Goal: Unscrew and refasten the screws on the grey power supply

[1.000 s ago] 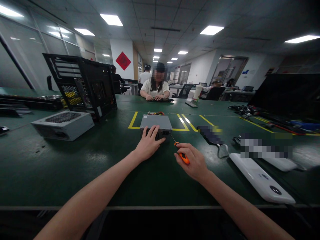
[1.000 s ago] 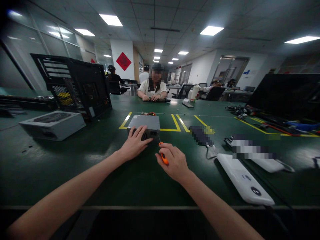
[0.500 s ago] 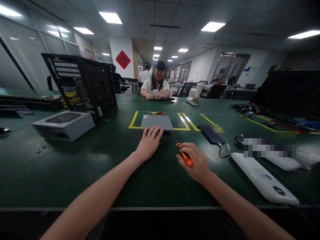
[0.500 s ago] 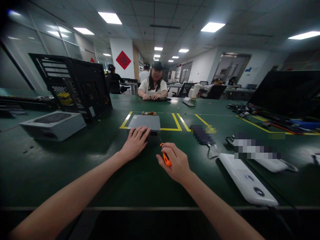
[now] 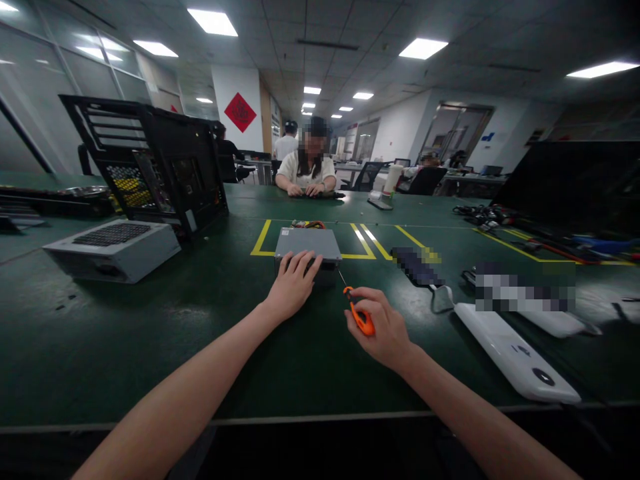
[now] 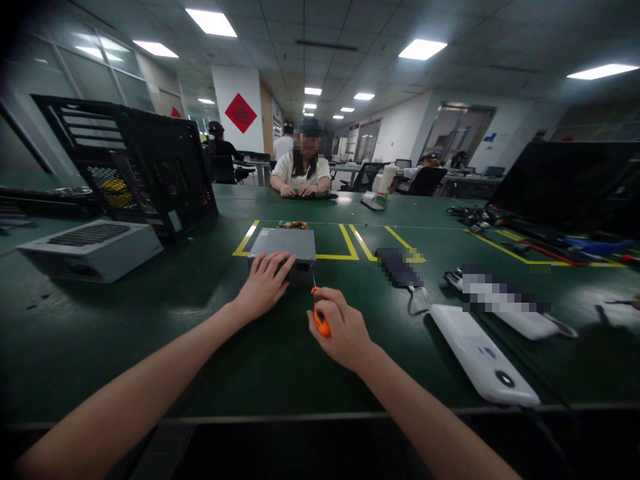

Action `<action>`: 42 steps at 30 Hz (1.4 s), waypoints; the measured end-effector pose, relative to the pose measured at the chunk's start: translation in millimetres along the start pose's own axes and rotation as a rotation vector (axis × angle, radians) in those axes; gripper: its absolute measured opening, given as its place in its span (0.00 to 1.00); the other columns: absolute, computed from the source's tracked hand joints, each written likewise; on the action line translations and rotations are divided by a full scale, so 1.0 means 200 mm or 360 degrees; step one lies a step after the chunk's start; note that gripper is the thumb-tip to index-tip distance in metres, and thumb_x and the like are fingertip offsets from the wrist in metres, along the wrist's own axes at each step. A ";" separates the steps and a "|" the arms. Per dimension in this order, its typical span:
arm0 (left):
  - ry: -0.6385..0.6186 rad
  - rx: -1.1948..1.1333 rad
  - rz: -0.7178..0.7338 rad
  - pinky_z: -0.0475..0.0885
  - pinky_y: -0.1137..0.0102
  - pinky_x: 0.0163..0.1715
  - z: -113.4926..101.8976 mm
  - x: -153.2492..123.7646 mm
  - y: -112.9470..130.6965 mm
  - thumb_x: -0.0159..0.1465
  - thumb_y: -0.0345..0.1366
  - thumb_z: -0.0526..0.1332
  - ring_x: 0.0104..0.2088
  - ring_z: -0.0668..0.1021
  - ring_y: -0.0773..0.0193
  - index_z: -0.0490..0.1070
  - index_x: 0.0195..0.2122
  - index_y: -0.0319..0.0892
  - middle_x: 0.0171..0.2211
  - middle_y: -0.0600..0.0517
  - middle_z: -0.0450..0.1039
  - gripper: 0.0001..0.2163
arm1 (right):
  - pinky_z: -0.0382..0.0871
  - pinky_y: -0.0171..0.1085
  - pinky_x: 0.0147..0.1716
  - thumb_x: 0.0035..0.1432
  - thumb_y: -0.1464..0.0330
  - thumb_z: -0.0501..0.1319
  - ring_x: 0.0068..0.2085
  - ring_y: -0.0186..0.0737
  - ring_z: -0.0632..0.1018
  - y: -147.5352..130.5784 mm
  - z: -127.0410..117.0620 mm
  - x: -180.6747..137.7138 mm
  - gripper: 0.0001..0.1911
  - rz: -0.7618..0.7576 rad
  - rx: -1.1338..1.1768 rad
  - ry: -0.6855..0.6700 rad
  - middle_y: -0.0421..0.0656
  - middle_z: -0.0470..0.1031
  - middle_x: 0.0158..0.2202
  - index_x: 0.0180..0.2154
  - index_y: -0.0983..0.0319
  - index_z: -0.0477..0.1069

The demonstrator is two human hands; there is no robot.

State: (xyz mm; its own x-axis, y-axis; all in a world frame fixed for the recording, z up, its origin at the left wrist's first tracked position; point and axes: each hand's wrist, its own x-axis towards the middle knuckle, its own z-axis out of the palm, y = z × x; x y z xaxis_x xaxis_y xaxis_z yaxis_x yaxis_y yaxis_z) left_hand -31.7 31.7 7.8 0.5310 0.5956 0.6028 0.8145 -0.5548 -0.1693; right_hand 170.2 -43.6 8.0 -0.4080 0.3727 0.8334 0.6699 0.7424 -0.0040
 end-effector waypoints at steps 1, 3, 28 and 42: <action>0.0003 -0.0001 -0.0002 0.51 0.54 0.58 0.00 0.00 0.00 0.61 0.31 0.52 0.58 0.59 0.53 0.52 0.60 0.39 0.58 0.42 0.57 0.24 | 0.72 0.38 0.35 0.53 0.73 0.59 0.41 0.40 0.74 0.00 0.00 0.00 0.08 -0.0041 -0.0032 -0.0024 0.48 0.69 0.40 0.36 0.61 0.62; 0.0011 0.0000 -0.0006 0.51 0.54 0.58 0.00 0.00 0.00 0.61 0.30 0.52 0.58 0.59 0.53 0.52 0.60 0.39 0.57 0.42 0.57 0.24 | 0.71 0.39 0.35 0.54 0.71 0.59 0.39 0.40 0.74 0.00 -0.01 0.01 0.04 -0.0084 -0.0082 -0.0083 0.47 0.69 0.38 0.33 0.60 0.63; -0.0013 -0.0039 -0.0028 0.51 0.54 0.58 -0.01 0.01 0.02 0.60 0.31 0.54 0.59 0.58 0.52 0.52 0.60 0.39 0.58 0.42 0.57 0.26 | 0.73 0.39 0.40 0.52 0.78 0.56 0.49 0.42 0.71 0.03 -0.02 0.00 0.13 -0.0321 -0.0227 -0.0035 0.49 0.67 0.45 0.40 0.60 0.64; -0.0035 -0.0007 -0.0005 0.49 0.54 0.59 -0.02 0.00 0.02 0.61 0.31 0.54 0.59 0.57 0.52 0.51 0.60 0.38 0.58 0.41 0.56 0.26 | 0.73 0.44 0.42 0.53 0.77 0.58 0.52 0.45 0.68 0.03 0.02 0.00 0.14 -0.0273 -0.0299 0.0049 0.47 0.65 0.47 0.42 0.58 0.63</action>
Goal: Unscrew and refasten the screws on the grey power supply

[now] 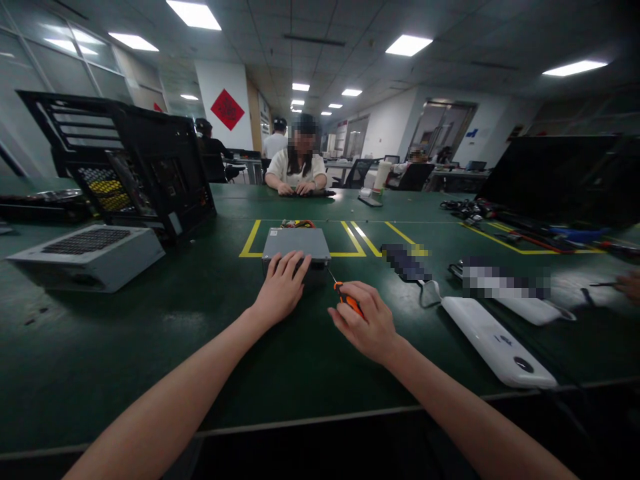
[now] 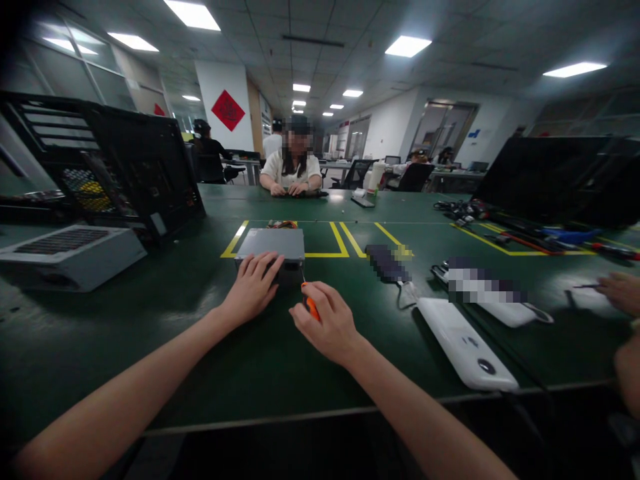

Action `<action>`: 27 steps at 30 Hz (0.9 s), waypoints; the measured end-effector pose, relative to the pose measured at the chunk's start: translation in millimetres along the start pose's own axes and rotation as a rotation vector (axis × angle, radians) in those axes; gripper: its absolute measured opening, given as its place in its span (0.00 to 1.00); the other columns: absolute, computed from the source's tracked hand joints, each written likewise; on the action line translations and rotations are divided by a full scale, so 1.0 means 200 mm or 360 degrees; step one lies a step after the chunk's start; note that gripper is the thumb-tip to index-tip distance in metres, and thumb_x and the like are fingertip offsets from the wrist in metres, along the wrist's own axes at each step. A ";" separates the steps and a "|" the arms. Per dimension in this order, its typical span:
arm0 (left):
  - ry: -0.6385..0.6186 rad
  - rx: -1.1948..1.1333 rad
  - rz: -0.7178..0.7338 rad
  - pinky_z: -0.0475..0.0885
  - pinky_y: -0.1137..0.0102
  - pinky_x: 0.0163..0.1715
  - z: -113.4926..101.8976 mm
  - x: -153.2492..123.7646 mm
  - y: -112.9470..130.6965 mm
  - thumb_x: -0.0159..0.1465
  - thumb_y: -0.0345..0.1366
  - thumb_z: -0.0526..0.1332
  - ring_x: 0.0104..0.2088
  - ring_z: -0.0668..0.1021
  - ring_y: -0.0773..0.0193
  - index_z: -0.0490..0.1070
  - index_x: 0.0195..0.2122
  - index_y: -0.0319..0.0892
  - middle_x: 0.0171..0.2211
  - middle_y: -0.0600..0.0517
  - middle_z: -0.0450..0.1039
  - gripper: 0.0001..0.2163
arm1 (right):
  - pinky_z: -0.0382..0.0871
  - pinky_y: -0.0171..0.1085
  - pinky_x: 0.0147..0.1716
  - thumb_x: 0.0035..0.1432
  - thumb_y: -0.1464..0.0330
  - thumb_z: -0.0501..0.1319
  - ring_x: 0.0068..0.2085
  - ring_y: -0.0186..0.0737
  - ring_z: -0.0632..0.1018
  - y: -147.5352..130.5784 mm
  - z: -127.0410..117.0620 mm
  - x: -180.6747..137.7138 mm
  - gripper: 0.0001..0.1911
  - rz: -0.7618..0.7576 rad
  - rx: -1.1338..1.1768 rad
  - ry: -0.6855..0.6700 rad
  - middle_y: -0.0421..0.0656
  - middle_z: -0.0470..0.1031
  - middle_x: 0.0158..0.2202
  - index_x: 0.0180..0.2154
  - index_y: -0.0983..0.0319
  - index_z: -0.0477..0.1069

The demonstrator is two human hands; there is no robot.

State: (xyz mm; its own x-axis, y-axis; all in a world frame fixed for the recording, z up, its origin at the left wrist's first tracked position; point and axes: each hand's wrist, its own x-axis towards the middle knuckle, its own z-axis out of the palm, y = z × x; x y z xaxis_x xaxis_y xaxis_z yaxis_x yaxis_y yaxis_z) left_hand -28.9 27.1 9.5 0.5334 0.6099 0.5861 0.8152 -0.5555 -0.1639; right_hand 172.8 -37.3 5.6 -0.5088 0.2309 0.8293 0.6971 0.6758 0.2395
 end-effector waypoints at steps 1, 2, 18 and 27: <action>0.0002 -0.0001 0.0003 0.50 0.54 0.59 0.00 0.00 0.00 0.60 0.32 0.54 0.59 0.57 0.52 0.51 0.60 0.38 0.58 0.41 0.56 0.26 | 0.73 0.44 0.41 0.53 0.76 0.58 0.51 0.45 0.69 0.00 0.00 0.00 0.14 -0.0016 -0.0030 -0.0005 0.47 0.65 0.46 0.41 0.57 0.63; 0.0003 -0.0004 0.0006 0.50 0.54 0.59 0.00 0.00 0.00 0.60 0.32 0.54 0.59 0.57 0.52 0.51 0.60 0.38 0.58 0.41 0.56 0.26 | 0.73 0.43 0.41 0.53 0.77 0.58 0.51 0.44 0.69 0.00 0.00 0.01 0.15 -0.0041 -0.0037 0.0003 0.47 0.66 0.46 0.42 0.57 0.64; 0.0003 0.0025 0.0006 0.51 0.54 0.58 -0.01 0.00 0.00 0.60 0.31 0.53 0.59 0.58 0.51 0.52 0.60 0.38 0.58 0.41 0.56 0.26 | 0.73 0.40 0.39 0.52 0.78 0.58 0.49 0.43 0.70 0.01 0.00 -0.01 0.19 0.0044 0.0023 -0.0001 0.49 0.63 0.49 0.45 0.57 0.60; 0.0024 0.0036 -0.0009 0.53 0.54 0.57 -0.03 -0.01 0.03 0.60 0.31 0.53 0.57 0.59 0.50 0.53 0.60 0.38 0.57 0.40 0.57 0.25 | 0.72 0.43 0.42 0.53 0.77 0.57 0.48 0.42 0.71 0.03 0.01 0.00 0.18 0.0141 0.0071 0.0042 0.46 0.66 0.45 0.44 0.56 0.60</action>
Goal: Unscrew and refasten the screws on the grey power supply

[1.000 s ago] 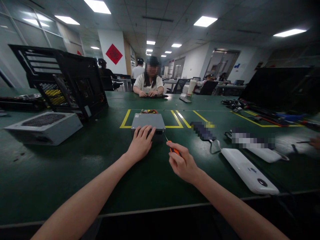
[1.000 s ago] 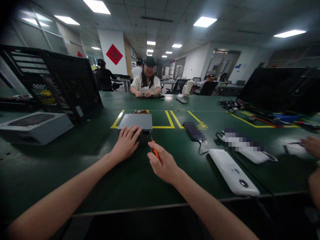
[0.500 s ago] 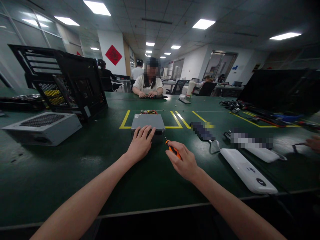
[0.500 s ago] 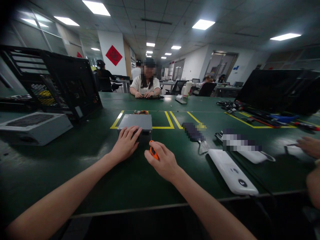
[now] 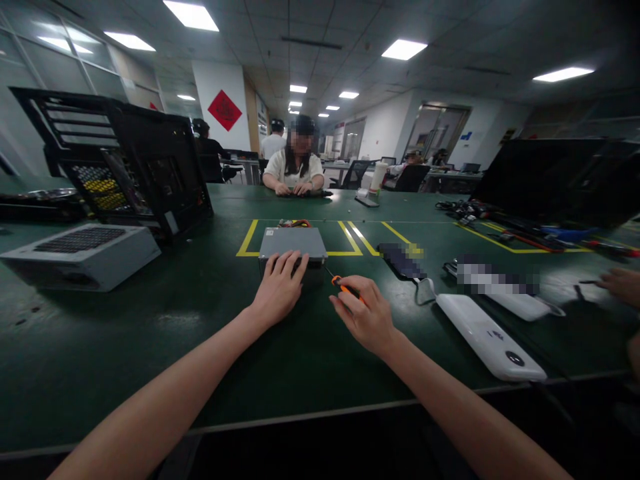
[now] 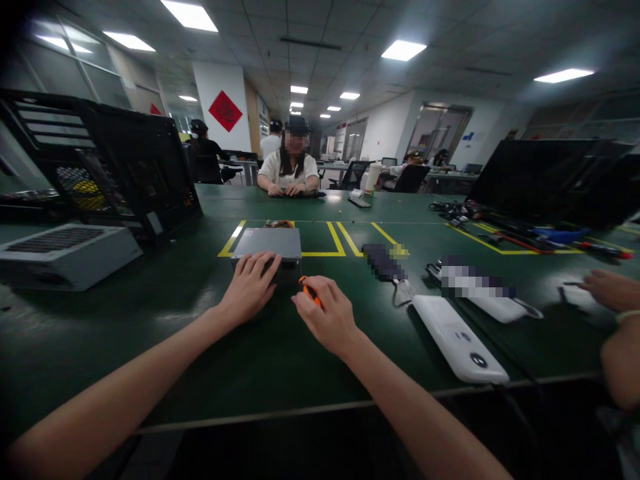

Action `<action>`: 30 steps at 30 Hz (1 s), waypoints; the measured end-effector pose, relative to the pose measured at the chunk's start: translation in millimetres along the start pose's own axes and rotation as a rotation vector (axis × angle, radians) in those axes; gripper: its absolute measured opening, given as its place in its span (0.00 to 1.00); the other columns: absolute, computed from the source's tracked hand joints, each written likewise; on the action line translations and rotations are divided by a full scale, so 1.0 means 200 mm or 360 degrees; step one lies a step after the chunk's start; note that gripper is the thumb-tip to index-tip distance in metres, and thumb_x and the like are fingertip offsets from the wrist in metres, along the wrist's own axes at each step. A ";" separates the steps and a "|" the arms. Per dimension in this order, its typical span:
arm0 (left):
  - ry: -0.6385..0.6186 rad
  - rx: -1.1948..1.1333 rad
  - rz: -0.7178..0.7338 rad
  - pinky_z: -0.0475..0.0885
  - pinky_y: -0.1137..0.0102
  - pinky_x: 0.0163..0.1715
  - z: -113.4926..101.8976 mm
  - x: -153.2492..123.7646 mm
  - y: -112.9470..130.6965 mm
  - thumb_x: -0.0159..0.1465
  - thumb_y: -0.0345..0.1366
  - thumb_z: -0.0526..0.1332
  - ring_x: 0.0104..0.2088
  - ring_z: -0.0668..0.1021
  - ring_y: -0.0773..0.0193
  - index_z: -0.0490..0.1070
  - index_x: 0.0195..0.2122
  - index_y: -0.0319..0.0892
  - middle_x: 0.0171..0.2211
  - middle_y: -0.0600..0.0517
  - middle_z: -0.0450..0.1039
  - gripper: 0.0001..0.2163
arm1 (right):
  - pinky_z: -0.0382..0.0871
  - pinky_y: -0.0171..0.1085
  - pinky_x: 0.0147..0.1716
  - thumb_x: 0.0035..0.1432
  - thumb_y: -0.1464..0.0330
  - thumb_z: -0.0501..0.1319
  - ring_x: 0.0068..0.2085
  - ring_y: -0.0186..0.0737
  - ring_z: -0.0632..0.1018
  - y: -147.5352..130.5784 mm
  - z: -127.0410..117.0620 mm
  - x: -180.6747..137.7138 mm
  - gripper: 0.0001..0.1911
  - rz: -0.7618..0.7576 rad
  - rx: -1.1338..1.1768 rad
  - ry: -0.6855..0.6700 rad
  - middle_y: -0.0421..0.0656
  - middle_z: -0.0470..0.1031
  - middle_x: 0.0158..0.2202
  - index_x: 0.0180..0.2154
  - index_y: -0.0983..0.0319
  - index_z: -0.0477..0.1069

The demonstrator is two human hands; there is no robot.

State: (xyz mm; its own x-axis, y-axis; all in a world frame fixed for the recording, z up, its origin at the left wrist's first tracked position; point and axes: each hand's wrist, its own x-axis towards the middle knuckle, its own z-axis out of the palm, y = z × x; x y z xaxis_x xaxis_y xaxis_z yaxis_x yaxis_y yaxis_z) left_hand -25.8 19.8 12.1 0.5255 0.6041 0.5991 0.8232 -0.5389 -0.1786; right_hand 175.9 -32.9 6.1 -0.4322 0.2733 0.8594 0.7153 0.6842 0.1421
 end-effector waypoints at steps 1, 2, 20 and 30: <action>-0.0002 -0.0006 0.0004 0.53 0.54 0.57 0.00 0.00 0.00 0.60 0.32 0.53 0.57 0.59 0.50 0.53 0.60 0.38 0.57 0.40 0.57 0.25 | 0.72 0.42 0.41 0.53 0.77 0.57 0.48 0.41 0.71 0.00 0.00 0.00 0.17 -0.0006 -0.0014 -0.0002 0.46 0.66 0.44 0.44 0.55 0.60; -0.0003 -0.0015 0.0010 0.53 0.54 0.57 -0.01 -0.01 0.00 0.60 0.32 0.53 0.57 0.59 0.50 0.53 0.60 0.38 0.57 0.40 0.57 0.25 | 0.73 0.41 0.40 0.53 0.78 0.56 0.48 0.41 0.71 0.00 0.00 0.00 0.18 -0.0005 -0.0014 0.0009 0.46 0.66 0.45 0.45 0.55 0.60; 0.0019 -0.0009 0.0084 0.51 0.48 0.56 0.01 -0.02 0.00 0.60 0.31 0.55 0.59 0.56 0.48 0.60 0.56 0.52 0.58 0.42 0.52 0.22 | 0.73 0.38 0.38 0.53 0.78 0.56 0.47 0.40 0.71 -0.01 -0.03 0.00 0.18 0.0029 0.0074 0.0022 0.47 0.66 0.46 0.45 0.57 0.58; 0.0006 -0.0009 0.0084 0.50 0.45 0.54 0.01 -0.01 0.03 0.59 0.34 0.59 0.59 0.54 0.44 0.61 0.55 0.56 0.59 0.42 0.49 0.22 | 0.73 0.37 0.36 0.52 0.80 0.57 0.45 0.40 0.71 -0.01 -0.01 0.00 0.21 0.0047 0.0029 0.0113 0.49 0.65 0.45 0.46 0.59 0.57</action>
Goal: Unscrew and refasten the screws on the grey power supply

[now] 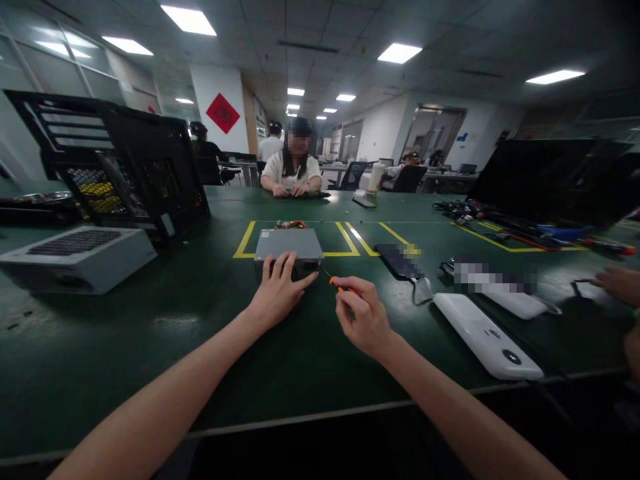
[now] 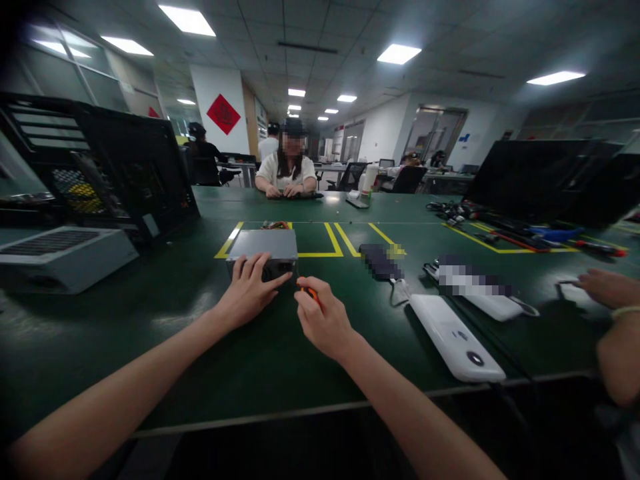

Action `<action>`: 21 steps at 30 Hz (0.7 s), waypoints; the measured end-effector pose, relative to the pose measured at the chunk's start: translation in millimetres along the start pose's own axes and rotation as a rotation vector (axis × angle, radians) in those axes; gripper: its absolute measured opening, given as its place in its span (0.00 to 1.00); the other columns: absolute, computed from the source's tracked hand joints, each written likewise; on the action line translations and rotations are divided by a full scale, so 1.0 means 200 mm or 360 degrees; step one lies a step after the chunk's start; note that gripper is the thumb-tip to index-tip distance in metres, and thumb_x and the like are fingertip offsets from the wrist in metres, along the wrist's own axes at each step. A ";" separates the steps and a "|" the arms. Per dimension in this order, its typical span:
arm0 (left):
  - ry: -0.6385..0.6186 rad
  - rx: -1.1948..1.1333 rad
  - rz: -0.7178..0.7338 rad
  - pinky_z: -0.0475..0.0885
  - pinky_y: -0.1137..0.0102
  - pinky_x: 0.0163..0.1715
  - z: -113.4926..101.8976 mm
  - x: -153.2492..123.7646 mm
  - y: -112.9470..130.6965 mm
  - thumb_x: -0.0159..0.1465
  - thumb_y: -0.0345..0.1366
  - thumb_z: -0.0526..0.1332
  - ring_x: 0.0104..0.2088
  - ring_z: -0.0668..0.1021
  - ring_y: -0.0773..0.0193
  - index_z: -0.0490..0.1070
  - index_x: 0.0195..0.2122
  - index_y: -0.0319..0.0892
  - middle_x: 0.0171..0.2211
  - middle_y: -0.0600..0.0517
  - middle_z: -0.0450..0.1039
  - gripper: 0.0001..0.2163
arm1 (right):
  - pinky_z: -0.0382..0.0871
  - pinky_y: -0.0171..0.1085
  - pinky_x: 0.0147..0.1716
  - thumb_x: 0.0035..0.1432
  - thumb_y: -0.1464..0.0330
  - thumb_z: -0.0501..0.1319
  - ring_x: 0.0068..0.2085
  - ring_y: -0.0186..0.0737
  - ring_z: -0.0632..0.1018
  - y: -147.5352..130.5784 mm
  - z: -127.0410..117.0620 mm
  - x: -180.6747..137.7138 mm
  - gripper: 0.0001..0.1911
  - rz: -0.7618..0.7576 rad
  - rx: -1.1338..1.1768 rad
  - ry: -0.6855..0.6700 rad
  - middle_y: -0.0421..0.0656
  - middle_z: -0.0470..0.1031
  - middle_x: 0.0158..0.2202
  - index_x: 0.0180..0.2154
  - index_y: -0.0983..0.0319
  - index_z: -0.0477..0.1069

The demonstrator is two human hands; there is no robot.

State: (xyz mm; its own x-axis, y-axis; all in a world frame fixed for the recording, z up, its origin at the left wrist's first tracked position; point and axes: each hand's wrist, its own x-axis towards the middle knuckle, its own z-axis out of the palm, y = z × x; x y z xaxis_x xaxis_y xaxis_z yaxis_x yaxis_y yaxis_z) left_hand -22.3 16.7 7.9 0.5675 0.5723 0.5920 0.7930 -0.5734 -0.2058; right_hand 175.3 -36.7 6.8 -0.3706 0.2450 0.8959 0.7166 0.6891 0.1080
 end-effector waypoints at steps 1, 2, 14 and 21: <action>-0.0009 0.0002 0.0000 0.50 0.45 0.54 0.00 0.00 0.00 0.59 0.34 0.59 0.59 0.54 0.44 0.61 0.55 0.57 0.59 0.42 0.49 0.22 | 0.73 0.38 0.37 0.52 0.79 0.57 0.46 0.40 0.71 0.00 0.00 0.00 0.21 0.0004 0.0016 -0.0012 0.49 0.65 0.46 0.46 0.59 0.57; -0.0016 0.0006 -0.0002 0.50 0.45 0.54 0.00 0.00 0.00 0.59 0.34 0.59 0.59 0.54 0.44 0.61 0.55 0.57 0.59 0.42 0.49 0.23 | 0.73 0.39 0.38 0.52 0.79 0.57 0.46 0.41 0.71 0.00 0.00 -0.01 0.20 0.0004 0.0007 -0.0025 0.49 0.65 0.45 0.46 0.59 0.58; -0.0025 0.0112 -0.0061 0.49 0.43 0.53 0.02 0.01 0.02 0.59 0.36 0.59 0.57 0.57 0.44 0.57 0.57 0.58 0.59 0.42 0.50 0.25 | 0.72 0.42 0.41 0.53 0.79 0.56 0.47 0.42 0.71 0.00 0.00 0.01 0.17 -0.0085 0.0049 -0.0097 0.47 0.68 0.43 0.44 0.59 0.59; -0.0024 0.0139 -0.0077 0.50 0.43 0.53 0.02 0.01 0.03 0.59 0.36 0.58 0.57 0.57 0.43 0.57 0.57 0.58 0.59 0.41 0.51 0.24 | 0.72 0.42 0.39 0.52 0.78 0.58 0.44 0.42 0.72 -0.01 -0.01 0.02 0.15 -0.0058 -0.0010 -0.0048 0.48 0.68 0.41 0.41 0.60 0.60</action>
State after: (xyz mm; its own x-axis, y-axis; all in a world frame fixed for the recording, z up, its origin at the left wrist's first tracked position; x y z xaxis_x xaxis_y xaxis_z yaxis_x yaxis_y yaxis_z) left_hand -15.0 16.9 5.8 0.5310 0.6072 0.5911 0.8354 -0.4920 -0.2450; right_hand 174.4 -38.5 10.5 -0.4142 0.2407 0.8778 0.7061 0.6935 0.1430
